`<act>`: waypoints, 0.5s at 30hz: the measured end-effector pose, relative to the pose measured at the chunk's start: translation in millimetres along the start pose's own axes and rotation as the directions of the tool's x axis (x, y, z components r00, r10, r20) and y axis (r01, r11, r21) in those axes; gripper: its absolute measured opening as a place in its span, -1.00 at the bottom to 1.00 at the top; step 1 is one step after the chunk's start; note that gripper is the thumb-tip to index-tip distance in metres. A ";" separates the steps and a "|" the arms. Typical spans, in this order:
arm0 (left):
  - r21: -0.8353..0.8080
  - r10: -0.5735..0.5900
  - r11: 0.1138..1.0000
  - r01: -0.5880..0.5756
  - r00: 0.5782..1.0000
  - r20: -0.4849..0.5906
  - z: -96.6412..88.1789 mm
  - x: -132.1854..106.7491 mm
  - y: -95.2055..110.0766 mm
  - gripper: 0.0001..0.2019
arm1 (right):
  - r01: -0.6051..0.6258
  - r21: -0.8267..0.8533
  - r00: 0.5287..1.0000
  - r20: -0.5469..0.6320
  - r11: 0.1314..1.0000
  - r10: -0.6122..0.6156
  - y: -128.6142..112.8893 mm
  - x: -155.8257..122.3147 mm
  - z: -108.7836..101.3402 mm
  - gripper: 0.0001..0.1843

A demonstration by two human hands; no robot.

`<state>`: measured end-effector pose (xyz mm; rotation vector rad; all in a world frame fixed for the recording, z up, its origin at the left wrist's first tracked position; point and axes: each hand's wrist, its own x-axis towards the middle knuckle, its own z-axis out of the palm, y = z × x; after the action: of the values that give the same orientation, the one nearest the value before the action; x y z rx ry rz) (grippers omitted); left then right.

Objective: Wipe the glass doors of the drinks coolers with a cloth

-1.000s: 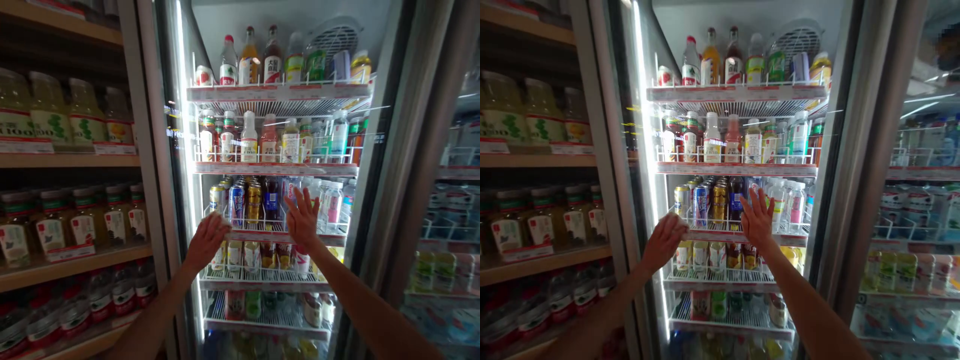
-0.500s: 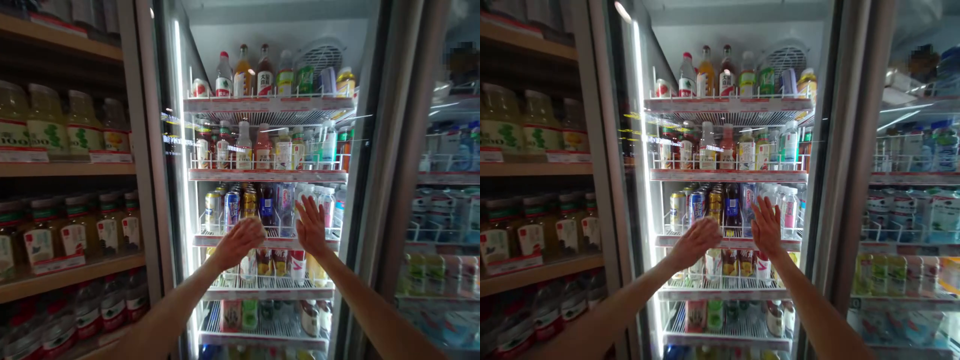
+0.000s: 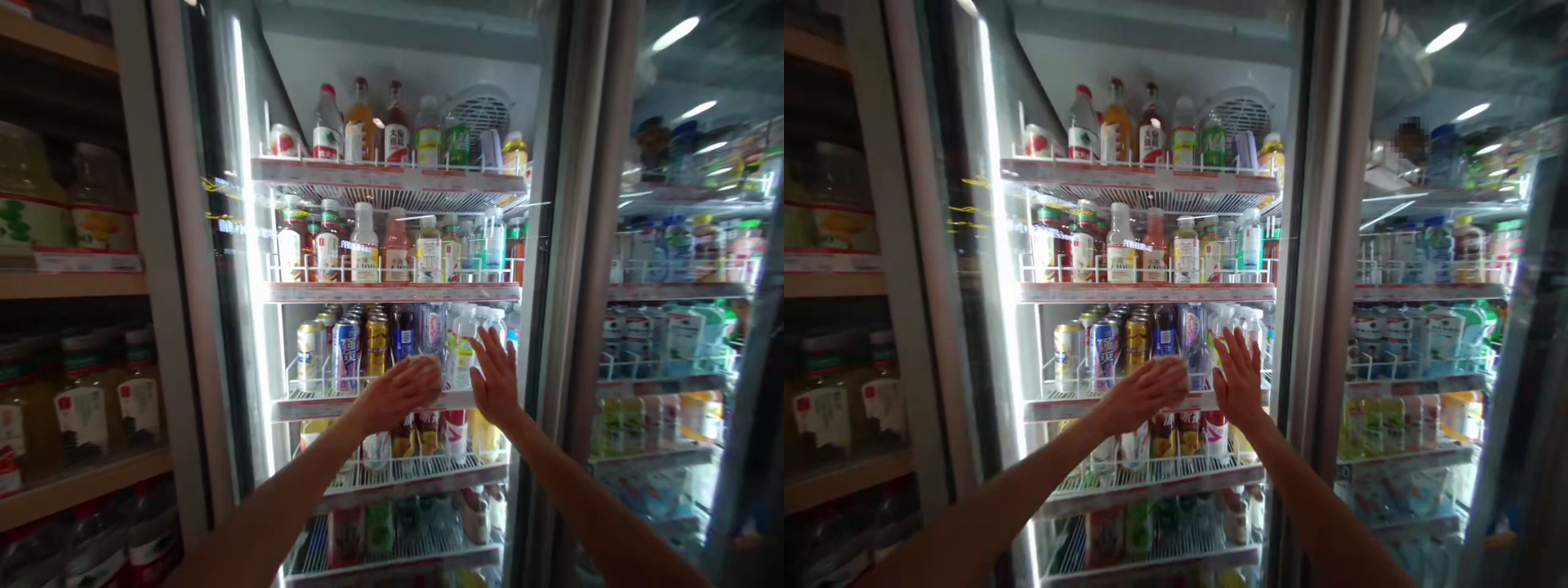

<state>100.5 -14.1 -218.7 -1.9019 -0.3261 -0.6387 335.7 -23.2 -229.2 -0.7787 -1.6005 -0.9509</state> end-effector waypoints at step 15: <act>-0.037 -0.169 0.985 0.168 0.985 -0.032 25.2 90.5 19.9 -0.51 | -0.090 -0.075 0.996 -0.037 0.993 0.087 47.0 -20.3 -27.3 -0.40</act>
<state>191.7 -5.1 -190.1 -1.9071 -0.4597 -0.7939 393.1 -25.5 -237.0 -0.8758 -1.4955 -0.9610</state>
